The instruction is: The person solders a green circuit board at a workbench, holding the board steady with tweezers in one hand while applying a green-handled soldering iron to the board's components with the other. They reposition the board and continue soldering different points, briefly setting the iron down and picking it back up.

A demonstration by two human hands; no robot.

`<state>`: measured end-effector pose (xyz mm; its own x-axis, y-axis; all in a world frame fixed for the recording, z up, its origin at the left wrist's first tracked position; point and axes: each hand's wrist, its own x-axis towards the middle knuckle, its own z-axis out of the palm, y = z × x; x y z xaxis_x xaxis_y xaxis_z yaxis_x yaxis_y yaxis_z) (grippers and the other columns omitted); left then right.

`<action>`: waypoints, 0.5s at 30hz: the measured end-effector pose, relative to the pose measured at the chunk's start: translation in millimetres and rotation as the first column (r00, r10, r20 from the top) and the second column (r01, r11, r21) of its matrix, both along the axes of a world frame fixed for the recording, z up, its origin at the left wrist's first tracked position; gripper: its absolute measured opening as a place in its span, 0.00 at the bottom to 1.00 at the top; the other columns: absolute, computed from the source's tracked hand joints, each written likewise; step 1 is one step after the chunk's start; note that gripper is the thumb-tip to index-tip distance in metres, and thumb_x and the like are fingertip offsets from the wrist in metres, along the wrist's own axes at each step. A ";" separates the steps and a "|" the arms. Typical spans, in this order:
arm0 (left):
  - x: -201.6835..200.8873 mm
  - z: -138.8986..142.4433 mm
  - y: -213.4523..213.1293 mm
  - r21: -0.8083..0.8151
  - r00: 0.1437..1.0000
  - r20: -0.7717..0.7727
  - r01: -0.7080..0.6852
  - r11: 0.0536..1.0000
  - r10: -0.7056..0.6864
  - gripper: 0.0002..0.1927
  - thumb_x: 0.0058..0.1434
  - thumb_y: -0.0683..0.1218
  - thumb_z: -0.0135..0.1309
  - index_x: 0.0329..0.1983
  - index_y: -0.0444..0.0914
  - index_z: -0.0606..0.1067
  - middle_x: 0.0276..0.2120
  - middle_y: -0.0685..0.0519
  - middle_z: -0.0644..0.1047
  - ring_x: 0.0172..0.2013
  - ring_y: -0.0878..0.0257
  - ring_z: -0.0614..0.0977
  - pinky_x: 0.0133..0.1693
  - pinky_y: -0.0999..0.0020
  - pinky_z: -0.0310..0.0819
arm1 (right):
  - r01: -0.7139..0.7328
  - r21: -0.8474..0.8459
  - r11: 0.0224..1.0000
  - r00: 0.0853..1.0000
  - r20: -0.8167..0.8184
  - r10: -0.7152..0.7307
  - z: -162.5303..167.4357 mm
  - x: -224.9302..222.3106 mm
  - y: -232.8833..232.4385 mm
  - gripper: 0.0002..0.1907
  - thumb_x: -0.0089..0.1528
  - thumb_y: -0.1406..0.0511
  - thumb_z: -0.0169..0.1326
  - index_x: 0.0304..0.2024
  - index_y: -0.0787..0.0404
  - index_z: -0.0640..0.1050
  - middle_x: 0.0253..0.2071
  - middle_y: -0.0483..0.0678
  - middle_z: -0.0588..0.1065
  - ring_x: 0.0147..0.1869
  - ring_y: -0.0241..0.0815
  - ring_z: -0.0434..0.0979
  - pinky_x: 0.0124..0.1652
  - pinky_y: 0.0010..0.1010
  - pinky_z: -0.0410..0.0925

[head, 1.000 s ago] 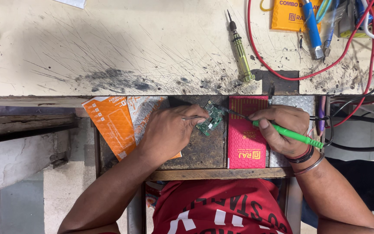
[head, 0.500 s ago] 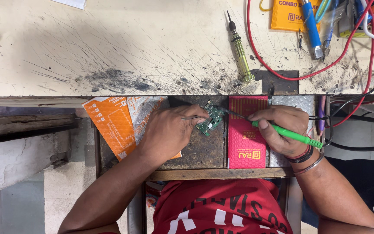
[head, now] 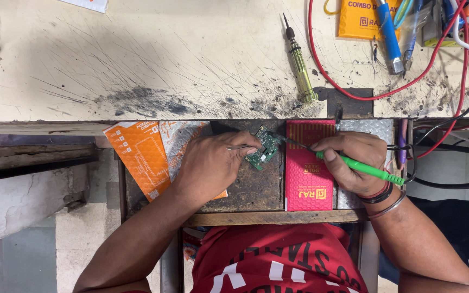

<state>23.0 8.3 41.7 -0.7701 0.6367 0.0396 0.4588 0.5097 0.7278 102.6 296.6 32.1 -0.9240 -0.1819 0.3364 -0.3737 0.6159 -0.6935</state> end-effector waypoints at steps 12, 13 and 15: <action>-0.1 -0.9 -0.9 -0.004 1.000 0.006 0.006 1.000 -0.006 0.06 0.65 0.42 0.55 0.44 0.45 0.76 0.36 0.54 0.85 0.34 0.55 0.87 0.34 0.57 0.80 | 0.013 0.027 1.000 1.000 -0.011 -0.012 0.2 1.0 0.8 0.08 0.65 0.65 0.54 0.37 0.61 0.82 0.29 0.49 0.79 0.31 0.44 0.81 0.35 0.32 0.72; -0.1 -1.0 -0.9 -0.002 1.000 0.007 0.007 1.000 -0.007 0.06 0.65 0.42 0.55 0.44 0.45 0.76 0.36 0.54 0.85 0.34 0.55 0.87 0.34 0.57 0.80 | 0.001 0.017 1.000 1.000 -0.014 -0.001 -0.4 0.7 0.5 0.08 0.66 0.65 0.54 0.37 0.61 0.82 0.30 0.49 0.80 0.32 0.44 0.82 0.35 0.32 0.72; -0.5 -1.3 -0.7 0.002 1.000 0.009 0.011 1.000 -0.011 0.06 0.65 0.42 0.56 0.44 0.45 0.76 0.36 0.55 0.85 0.33 0.55 0.87 0.34 0.57 0.80 | -0.019 -0.003 1.000 1.000 -0.020 0.019 -1.6 -0.1 -0.4 0.08 0.67 0.65 0.53 0.37 0.61 0.81 0.32 0.50 0.81 0.33 0.43 0.82 0.36 0.32 0.73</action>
